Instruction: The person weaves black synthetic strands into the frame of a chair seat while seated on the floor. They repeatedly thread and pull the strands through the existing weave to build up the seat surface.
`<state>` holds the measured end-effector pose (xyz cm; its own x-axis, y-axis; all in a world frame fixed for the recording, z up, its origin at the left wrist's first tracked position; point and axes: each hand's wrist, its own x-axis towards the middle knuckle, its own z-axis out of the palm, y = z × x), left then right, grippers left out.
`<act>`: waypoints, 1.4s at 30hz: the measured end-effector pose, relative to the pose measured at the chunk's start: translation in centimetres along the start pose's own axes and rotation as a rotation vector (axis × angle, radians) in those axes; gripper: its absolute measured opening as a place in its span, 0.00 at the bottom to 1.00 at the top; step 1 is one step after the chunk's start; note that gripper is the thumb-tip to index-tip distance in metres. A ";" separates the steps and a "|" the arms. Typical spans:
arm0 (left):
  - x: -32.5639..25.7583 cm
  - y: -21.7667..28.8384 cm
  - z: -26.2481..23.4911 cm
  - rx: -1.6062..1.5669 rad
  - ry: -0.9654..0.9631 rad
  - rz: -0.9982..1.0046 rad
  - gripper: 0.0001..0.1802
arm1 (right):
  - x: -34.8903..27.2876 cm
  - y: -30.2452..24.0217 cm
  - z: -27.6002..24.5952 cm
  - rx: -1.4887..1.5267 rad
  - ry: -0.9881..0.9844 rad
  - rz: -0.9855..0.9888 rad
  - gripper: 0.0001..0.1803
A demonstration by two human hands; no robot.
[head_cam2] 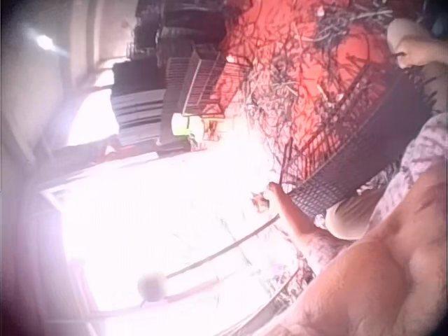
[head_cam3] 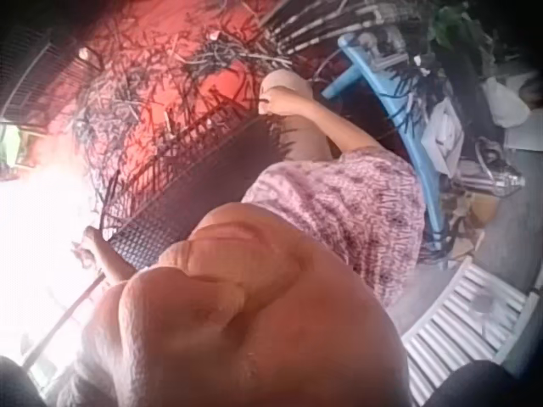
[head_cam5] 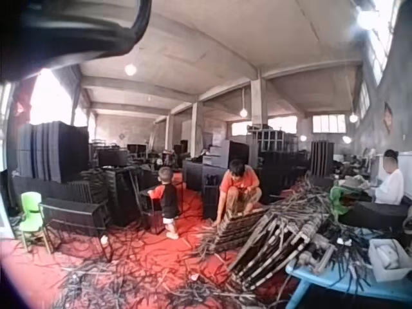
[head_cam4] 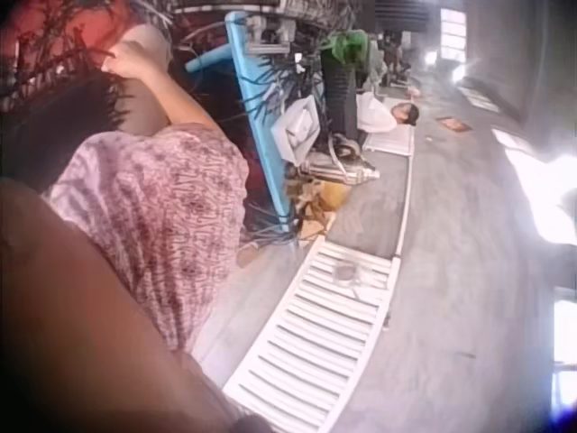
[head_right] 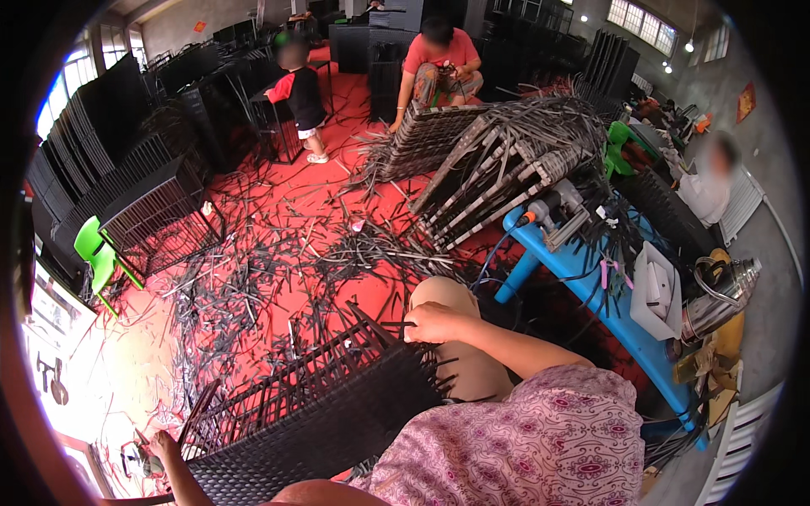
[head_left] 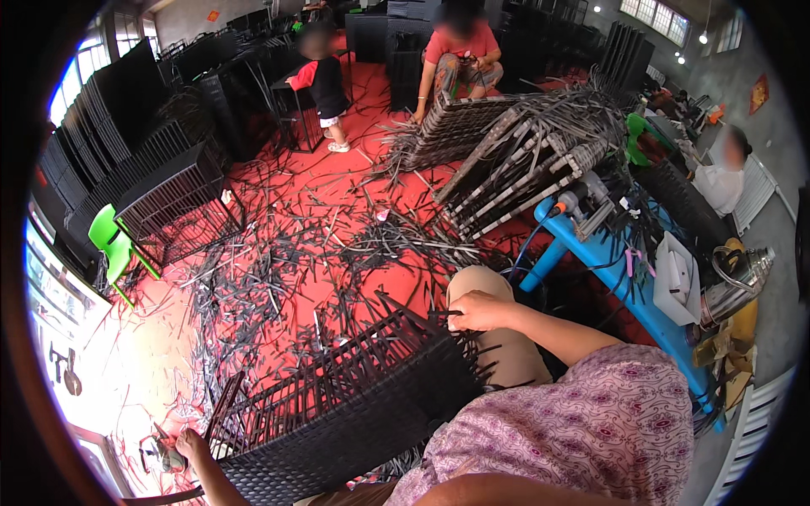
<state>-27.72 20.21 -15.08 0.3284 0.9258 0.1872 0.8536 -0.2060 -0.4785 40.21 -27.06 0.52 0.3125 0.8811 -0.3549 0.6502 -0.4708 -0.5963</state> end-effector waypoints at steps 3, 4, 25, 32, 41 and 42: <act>-0.9 1.7 -2.3 0.043 -0.095 -0.039 0.15 | -0.2 0.6 0.4 -0.006 0.019 0.000 0.14; -0.6 2.0 -2.6 0.037 -0.118 -0.052 0.15 | -0.1 0.8 0.4 -0.005 0.013 0.015 0.14; -0.7 -0.3 -4.2 -0.273 -0.252 -0.317 0.11 | -0.7 0.5 1.3 0.040 0.022 -0.002 0.15; -1.7 -2.7 -4.6 -0.253 -0.308 -0.236 0.23 | -0.6 0.7 2.2 0.088 0.054 0.048 0.15; -1.5 -2.3 -2.7 -0.334 -0.326 -0.122 0.28 | -1.4 0.7 2.5 0.187 0.083 0.086 0.14; -1.4 -2.5 -2.3 -0.313 -0.346 -0.124 0.30 | -1.4 0.8 2.7 0.194 0.087 0.084 0.14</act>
<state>-29.36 18.68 -12.19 0.1085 0.9895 -0.0951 0.9759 -0.1242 -0.1796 38.43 -28.83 -1.38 0.4236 0.8351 -0.3509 0.4768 -0.5349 -0.6975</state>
